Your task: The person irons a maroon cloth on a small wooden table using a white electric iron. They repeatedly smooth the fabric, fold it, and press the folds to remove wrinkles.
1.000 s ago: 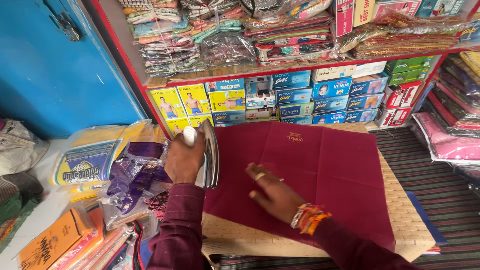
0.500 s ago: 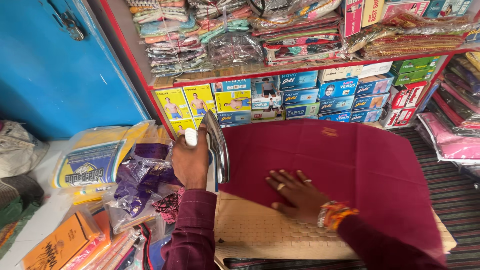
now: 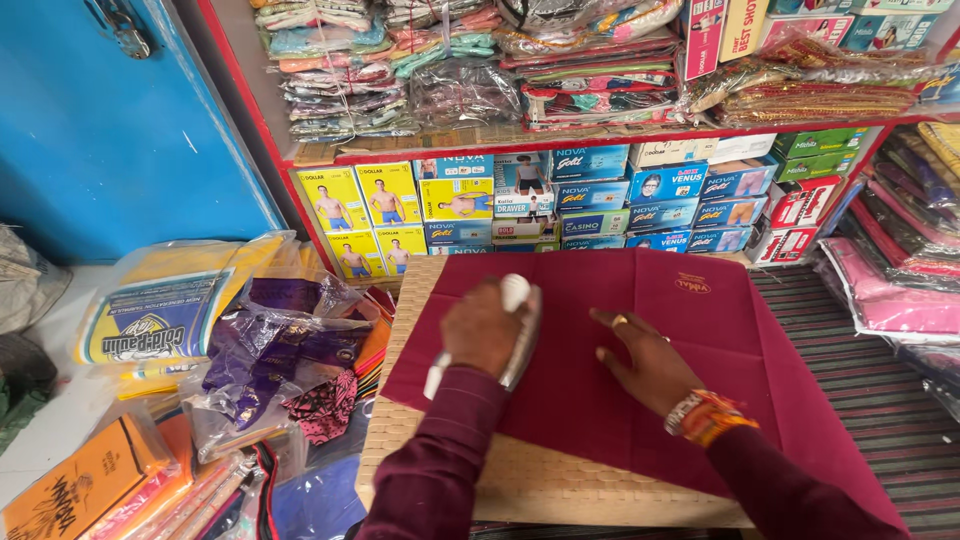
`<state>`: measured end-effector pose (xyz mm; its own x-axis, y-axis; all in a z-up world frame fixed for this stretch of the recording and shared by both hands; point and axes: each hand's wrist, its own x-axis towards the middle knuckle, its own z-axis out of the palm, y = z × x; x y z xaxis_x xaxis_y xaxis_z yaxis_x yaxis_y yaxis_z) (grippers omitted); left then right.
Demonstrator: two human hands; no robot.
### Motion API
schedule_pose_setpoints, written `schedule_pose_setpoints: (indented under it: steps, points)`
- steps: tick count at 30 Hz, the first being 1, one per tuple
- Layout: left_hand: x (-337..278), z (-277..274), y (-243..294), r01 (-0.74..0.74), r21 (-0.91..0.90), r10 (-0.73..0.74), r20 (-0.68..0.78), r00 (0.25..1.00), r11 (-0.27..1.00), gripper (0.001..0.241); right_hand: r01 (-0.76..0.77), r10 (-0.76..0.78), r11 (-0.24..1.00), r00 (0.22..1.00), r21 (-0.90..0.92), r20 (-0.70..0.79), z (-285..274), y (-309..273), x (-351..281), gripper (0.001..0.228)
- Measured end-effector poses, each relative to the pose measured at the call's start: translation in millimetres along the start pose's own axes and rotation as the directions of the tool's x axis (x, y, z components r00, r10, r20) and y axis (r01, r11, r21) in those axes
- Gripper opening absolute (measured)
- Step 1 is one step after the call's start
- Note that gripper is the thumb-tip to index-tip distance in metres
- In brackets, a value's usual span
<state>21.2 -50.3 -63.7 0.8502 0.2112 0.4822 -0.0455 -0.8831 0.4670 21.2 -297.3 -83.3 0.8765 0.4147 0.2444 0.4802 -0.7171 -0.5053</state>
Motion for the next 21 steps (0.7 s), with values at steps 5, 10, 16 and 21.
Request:
schedule_pose_setpoints:
  steps: [5,10,16,21]
  points:
    - [-5,24,48,0.015,0.062,-0.035,0.322,0.946,0.998,0.044,-0.076,0.068,0.955,0.997,-0.287,-0.038,34,32,21,0.07]
    - [10,30,42,0.072,0.189,-0.154,0.47,0.869,0.979,0.05,-0.083,0.123,0.874,0.991,-0.479,0.052,53,37,15,0.072]
    - [25,3,-25,0.166,0.235,-0.227,0.266,0.937,0.958,0.051,-0.101,0.136,0.862,0.99,-0.497,0.034,52,30,5,0.071]
    - [7,-16,-19,0.169,0.181,-0.204,0.2,0.958,0.969,0.05,-0.089,0.134,0.848,0.99,-0.523,0.048,54,25,-9,0.073]
